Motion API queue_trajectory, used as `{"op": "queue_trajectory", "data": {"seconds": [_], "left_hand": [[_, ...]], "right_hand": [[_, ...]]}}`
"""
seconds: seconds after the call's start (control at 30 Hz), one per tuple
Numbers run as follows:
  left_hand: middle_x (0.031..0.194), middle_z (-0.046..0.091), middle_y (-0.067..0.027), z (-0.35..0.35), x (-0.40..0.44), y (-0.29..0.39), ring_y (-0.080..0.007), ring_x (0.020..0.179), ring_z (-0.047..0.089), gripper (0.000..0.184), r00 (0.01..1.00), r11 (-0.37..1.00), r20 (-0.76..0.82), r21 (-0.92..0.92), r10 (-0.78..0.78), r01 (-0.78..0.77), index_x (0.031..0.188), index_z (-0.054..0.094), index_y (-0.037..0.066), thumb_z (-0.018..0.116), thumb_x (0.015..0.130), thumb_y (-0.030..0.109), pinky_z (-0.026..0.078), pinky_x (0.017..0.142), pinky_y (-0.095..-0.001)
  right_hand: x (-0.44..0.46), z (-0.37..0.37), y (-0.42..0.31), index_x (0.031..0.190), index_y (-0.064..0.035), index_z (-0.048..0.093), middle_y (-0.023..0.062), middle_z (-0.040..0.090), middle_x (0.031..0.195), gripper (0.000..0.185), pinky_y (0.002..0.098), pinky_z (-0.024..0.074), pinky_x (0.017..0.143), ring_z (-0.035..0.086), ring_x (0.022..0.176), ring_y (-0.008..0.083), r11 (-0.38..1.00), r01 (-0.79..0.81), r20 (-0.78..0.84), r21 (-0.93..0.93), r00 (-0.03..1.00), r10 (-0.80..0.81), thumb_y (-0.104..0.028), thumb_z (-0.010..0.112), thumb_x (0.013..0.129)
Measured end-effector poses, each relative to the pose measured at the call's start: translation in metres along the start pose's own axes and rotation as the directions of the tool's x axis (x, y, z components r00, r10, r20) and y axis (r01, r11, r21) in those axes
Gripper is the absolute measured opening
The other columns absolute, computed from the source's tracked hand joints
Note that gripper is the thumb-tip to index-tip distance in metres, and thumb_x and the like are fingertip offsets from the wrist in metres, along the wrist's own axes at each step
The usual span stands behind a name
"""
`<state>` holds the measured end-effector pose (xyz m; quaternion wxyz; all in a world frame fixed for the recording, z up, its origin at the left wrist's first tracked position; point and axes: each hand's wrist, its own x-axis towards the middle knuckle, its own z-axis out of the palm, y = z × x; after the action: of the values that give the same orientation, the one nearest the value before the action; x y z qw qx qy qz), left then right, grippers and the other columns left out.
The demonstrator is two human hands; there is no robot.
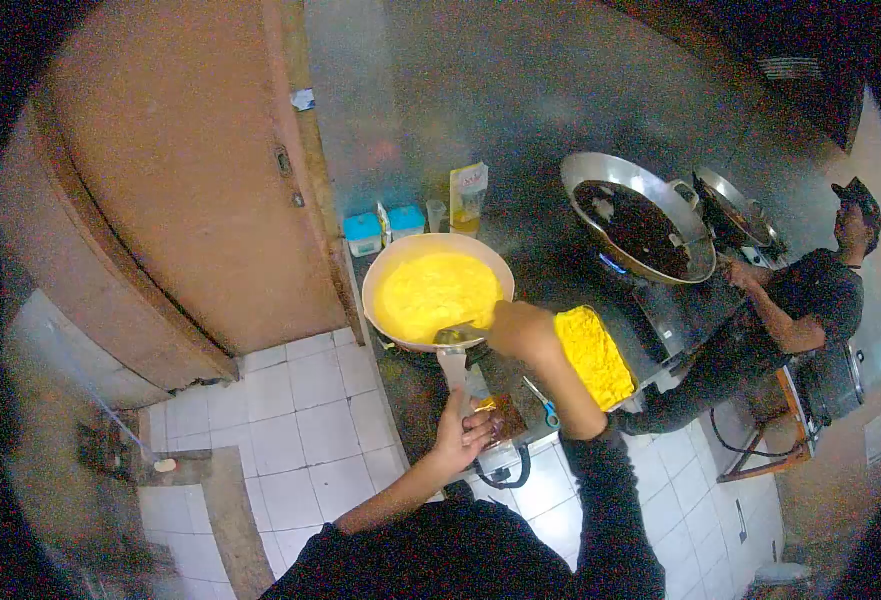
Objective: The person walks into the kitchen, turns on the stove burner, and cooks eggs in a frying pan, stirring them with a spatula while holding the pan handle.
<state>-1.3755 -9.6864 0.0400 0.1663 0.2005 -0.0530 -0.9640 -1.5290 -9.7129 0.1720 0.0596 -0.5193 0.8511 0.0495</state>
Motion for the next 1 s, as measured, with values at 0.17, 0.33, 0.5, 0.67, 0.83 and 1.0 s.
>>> {"op": "queue_trajectory", "data": {"seconds": [0.17, 0.33, 0.5, 0.67, 0.83, 1.0], "left_hand": [[0.046, 0.029, 0.0062, -0.008, 0.004, 0.0, -0.0053, 0.03, 0.021, 0.037, 0.998, 1.0, 0.069, 0.005, -0.013, 0.013, 0.073, 0.044, 0.017, 0.037, 0.087, 0.05, 0.02, 0.031, -0.0197], [0.046, 0.029, 0.0076, -0.005, 0.002, 0.0, -0.005, 0.031, 0.021, 0.041, 0.998, 0.999, 0.061, -0.014, -0.034, 0.035, 0.073, 0.043, 0.017, 0.04, 0.084, 0.056, 0.02, 0.031, -0.0209], [0.047, 0.028, 0.0075, -0.007, 0.005, 0.0, -0.0052, 0.031, 0.022, 0.038, 1.0, 1.0, -0.019, 0.004, 0.013, -0.013, 0.074, 0.043, 0.017, 0.044, 0.084, 0.053, 0.018, 0.03, -0.0201], [0.046, 0.025, 0.0057, -0.014, 0.011, 0.001, -0.0076, 0.029, 0.02, 0.04, 0.999, 0.999, 0.02, -0.003, -0.045, 0.045, 0.072, 0.041, 0.018, 0.039, 0.086, 0.055, 0.019, 0.03, -0.0237], [0.045, 0.026, 0.0055, -0.013, 0.01, 0.0, -0.0074, 0.029, 0.021, 0.04, 0.997, 0.998, 0.027, -0.009, -0.065, 0.066, 0.072, 0.041, 0.018, 0.04, 0.085, 0.055, 0.019, 0.03, -0.0239], [0.048, 0.028, 0.0053, -0.005, 0.007, -0.004, -0.0064, 0.031, 0.023, 0.037, 0.999, 0.998, 0.02, -0.059, -0.035, 0.036, 0.072, 0.043, 0.017, 0.043, 0.085, 0.051, 0.02, 0.03, -0.0203]], "right_hand": [[-0.01, 0.03, -0.054, 0.09, -0.0042, 0.059, 0.0194, 0.063, 0.082, 0.022, 0.0437, 0.0497, 0.069, 0.062, 0.079, 0.0335, 0.98, -0.044, -0.108, 0.196, 0.992, 0.067, -0.017, 0.052, 0.073], [0.019, 0.08, -0.068, 0.091, -0.0035, 0.058, 0.0186, 0.062, 0.077, 0.019, 0.0438, 0.0497, 0.065, 0.062, 0.072, 0.0341, 0.943, 0.002, -0.298, 0.333, 0.949, 0.103, -0.013, 0.052, 0.075], [0.067, 0.088, -0.058, 0.09, -0.0036, 0.056, 0.0203, 0.061, 0.073, 0.017, 0.0459, 0.0484, 0.061, 0.061, 0.069, 0.0365, 0.917, 0.068, -0.455, 0.394, 0.881, 0.13, -0.013, 0.051, 0.077], [0.086, 0.075, -0.056, 0.084, -0.0012, 0.056, 0.0212, 0.061, 0.079, 0.017, 0.0458, 0.0482, 0.063, 0.061, 0.073, 0.0364, 0.923, -0.006, -0.362, 0.384, 0.919, 0.156, -0.015, 0.051, 0.075], [0.047, 0.066, -0.05, 0.089, 0.0001, 0.059, 0.0242, 0.06, 0.085, 0.027, 0.044, 0.0467, 0.074, 0.059, 0.082, 0.0383, 0.9, 0.027, -0.138, 0.436, 0.99, 0.037, -0.024, 0.055, 0.076], [0.029, 0.053, -0.004, 0.095, -0.0085, 0.065, 0.0211, 0.061, 0.088, 0.028, 0.0423, 0.0458, 0.075, 0.058, 0.083, 0.0373, 0.891, 0.228, -0.19, 0.392, 0.968, -0.165, -0.027, 0.055, 0.077]]}}
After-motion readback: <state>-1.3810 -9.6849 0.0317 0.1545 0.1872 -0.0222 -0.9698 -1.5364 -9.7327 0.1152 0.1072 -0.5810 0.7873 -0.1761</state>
